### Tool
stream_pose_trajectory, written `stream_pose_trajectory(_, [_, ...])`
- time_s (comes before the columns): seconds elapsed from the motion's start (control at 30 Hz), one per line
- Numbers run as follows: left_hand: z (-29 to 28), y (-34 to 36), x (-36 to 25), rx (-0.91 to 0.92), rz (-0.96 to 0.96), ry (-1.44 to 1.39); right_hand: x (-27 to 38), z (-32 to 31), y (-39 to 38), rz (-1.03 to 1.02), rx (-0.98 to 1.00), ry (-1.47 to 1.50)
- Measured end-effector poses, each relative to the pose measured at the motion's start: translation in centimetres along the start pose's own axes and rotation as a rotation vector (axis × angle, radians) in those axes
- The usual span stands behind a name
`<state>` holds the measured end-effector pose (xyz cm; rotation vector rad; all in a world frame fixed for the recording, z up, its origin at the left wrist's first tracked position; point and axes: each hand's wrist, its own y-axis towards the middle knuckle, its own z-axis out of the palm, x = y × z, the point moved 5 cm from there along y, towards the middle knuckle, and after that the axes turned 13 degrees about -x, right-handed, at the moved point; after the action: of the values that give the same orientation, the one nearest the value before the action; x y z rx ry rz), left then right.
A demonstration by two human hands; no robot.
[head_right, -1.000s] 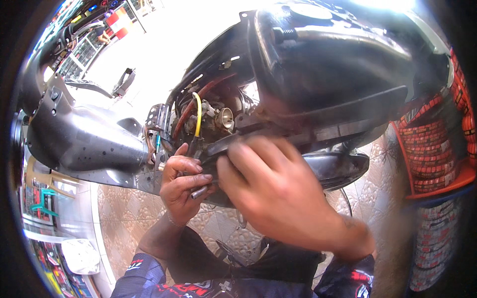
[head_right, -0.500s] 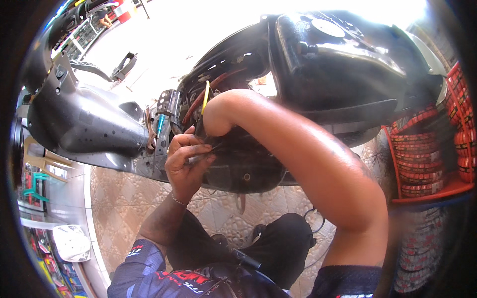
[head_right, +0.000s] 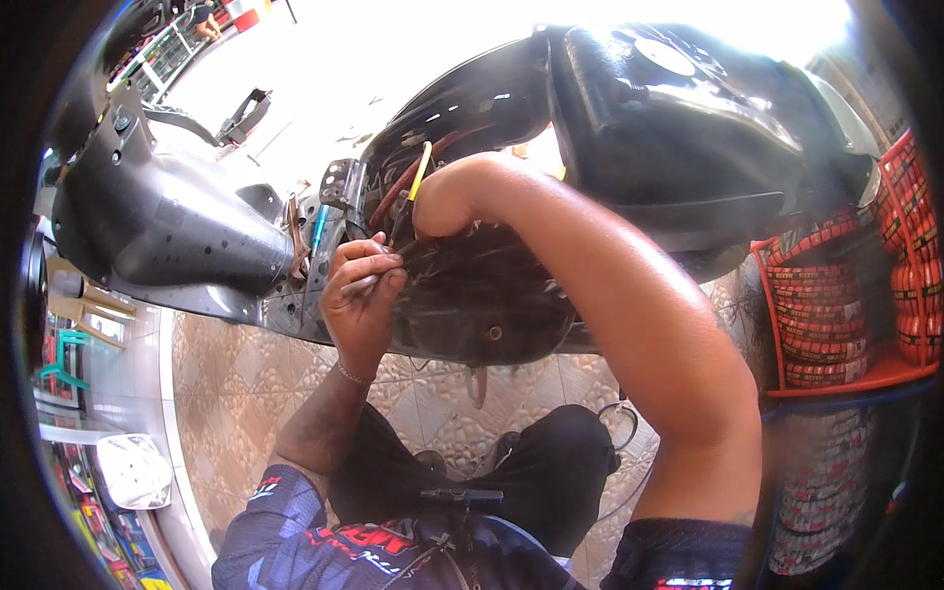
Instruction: The person works on a motorcycle's engine area, manipulating wires and hoses with both hands. They appear to be adjusting or connecting components within the exposed engine compartment.
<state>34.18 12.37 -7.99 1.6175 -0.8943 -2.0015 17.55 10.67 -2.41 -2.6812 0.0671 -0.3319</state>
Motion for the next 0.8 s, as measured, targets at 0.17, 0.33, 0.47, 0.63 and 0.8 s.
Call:
stream_pose_trajectory(0.17, [-0.5,0.0,-0.1,0.026,-0.025,0.023,-0.1,-0.4,-0.6,0.057,-0.044,0.159])
stream_pose_trajectory(0.33, [-0.5,0.2,0.2,0.005,-0.072,-0.024,-0.8,-1.0,-0.7,0.064,-0.044,0.199])
stream_pose_trajectory(0.47, [-0.4,0.2,0.4,0.016,-0.085,-0.063,-1.6,-0.5,0.3,-0.012,-0.041,-0.035])
stream_pose_trajectory(0.63, [-0.3,0.1,0.5,0.044,-0.089,-0.05,-0.2,0.5,0.4,-0.405,-0.082,-0.241])
stream_pose_trajectory(0.8, [-0.1,-0.4,0.8,0.053,-0.087,-0.031,1.1,0.3,-1.8,-0.125,-0.145,-0.295])
